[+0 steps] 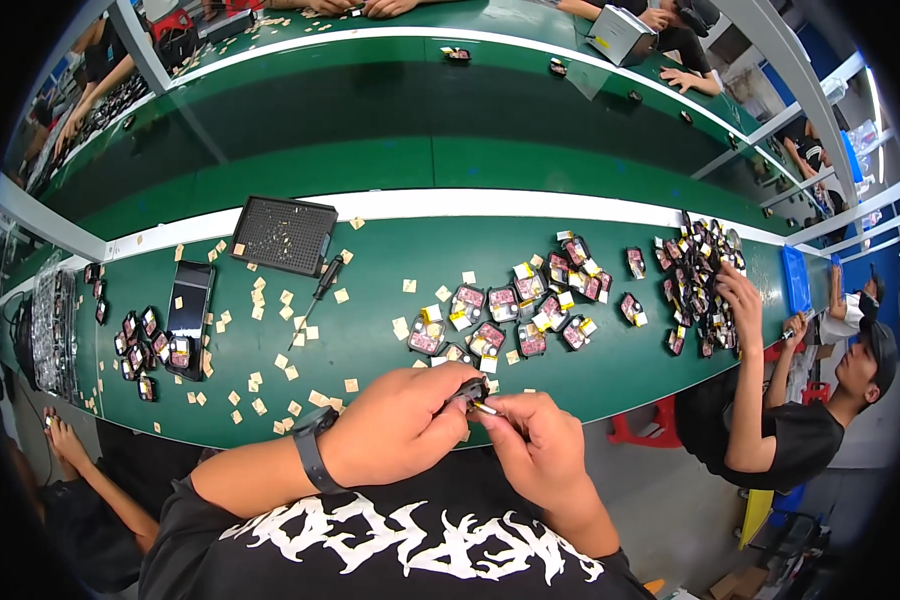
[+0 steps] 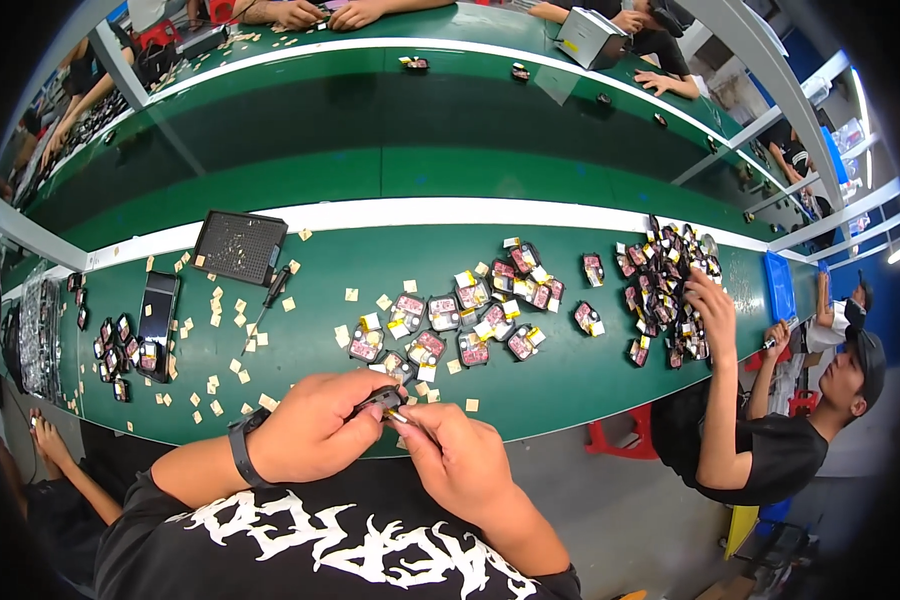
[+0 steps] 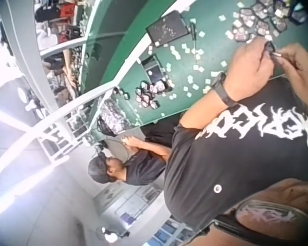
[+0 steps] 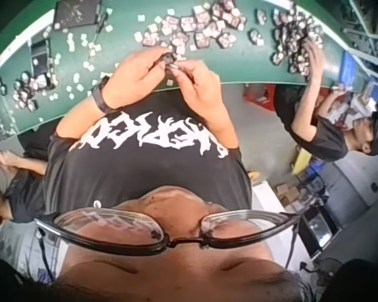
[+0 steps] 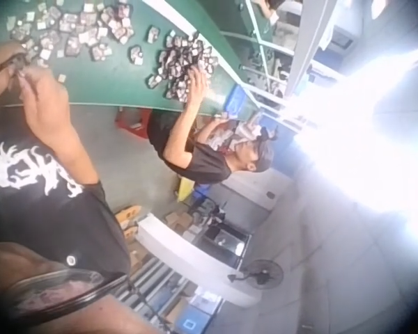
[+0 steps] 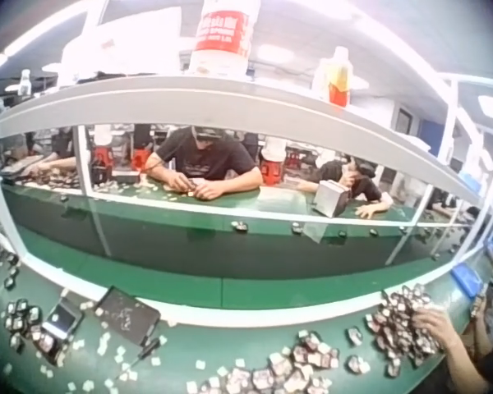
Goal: The recorder and colleagues are seen assembling small electronic components at a workbench in a factory or assembly line setting.
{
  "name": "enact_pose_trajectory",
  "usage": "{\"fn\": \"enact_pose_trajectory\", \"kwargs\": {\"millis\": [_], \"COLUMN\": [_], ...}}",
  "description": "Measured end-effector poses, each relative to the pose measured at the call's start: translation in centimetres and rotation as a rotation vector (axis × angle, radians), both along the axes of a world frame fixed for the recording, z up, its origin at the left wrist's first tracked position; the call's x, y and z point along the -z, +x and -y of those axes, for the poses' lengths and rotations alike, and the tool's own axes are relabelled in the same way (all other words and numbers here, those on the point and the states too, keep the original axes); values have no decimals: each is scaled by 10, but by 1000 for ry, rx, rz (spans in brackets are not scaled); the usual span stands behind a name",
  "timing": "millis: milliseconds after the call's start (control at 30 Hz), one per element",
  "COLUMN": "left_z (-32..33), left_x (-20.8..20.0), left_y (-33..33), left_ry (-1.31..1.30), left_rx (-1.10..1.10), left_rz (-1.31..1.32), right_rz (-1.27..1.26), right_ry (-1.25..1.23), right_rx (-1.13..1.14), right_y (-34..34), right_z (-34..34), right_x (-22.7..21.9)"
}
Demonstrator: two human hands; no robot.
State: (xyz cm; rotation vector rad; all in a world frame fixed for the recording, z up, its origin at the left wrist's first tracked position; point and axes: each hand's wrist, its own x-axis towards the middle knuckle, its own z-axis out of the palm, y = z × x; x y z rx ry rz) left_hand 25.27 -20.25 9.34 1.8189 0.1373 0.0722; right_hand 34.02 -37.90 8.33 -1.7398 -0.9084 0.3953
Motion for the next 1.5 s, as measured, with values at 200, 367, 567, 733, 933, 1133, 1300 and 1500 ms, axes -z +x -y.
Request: {"fn": "enact_pose_trajectory", "kwargs": {"millis": [200, 367, 567, 733, 933, 1133, 1300, 1500], "left_z": [-4, -9, -6, 7, 12, 1, -10, -10], "left_x": [8, 5, 5, 11, 10, 8, 17, 28], "left_y": [-2, -4, -12, -24, -37, -49, -62, -87], "left_ry": [166, 221, 133, -66, 17, -80, -184, -268], "left_rx": [40, 106, 155, 36, -30, 62, 79, -160], "left_rz": [45, 94, 16, -51, 109, 54, -28, -37], "right_rz": [43, 30, -239, -578, -547, -951, -1123, -1015], "right_ry": [44, 29, 123, 211, 277, 155, 88, 95], "right_rx": [14, -9, 49, 96, 75, -91, -264, -334], "right_y": [6, 4, -8, -20, -29, -21, -18, -36], "right_z": [-8, -11, -10, -12, -17, -32, -43, -59], "right_x": [3, 7, 14, 22, 40, 35, 36, 62]}}
